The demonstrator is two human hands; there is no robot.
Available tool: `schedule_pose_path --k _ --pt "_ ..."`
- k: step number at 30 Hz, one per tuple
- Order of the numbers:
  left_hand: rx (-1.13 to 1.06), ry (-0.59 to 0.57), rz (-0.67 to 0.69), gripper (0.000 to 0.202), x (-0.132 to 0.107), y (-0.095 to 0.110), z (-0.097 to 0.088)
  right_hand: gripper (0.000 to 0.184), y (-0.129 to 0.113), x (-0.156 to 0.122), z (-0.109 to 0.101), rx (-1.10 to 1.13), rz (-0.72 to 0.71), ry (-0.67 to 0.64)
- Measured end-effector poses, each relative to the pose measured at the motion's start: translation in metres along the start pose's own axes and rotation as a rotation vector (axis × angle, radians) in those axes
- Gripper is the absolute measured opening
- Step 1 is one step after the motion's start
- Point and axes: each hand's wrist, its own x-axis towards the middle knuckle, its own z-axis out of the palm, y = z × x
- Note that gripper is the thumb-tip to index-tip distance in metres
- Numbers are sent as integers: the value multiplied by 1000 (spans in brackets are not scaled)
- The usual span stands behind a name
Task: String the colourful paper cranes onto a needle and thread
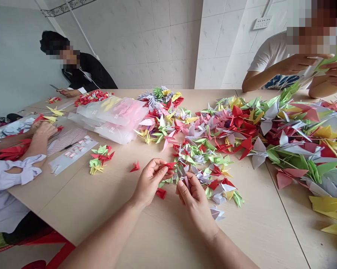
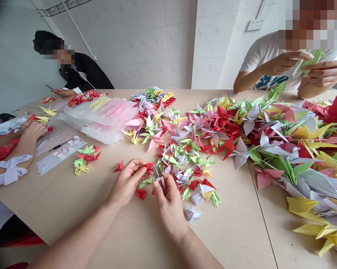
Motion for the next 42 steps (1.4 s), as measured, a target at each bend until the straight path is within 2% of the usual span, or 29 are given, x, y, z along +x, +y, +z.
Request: schedule_pose_path --k 2,6,12,17,22,29,34,42 --pt "-17 8 3 14 0 1 0 25 0 -2 1 -49 -12 -60" --pt "-24 -7 -7 15 1 1 0 40 1 -2 -2 -174 -14 -86" --pt "-47 36 4 16 1 0 1 33 6 3 -3 -135 31 -31" --pt "10 43 56 17 1 -2 2 32 8 4 -2 -169 0 -27" --pt "75 23 44 12 1 -4 -2 27 8 7 -3 -235 -34 -43" --pt "78 70 51 15 0 -3 -1 33 1 2 -2 -98 85 -138" --pt "183 85 127 10 -1 -4 -2 34 -3 -2 0 -13 136 -229" --pt "230 63 156 10 -2 -3 -3 33 -1 -1 0 -17 183 -244"
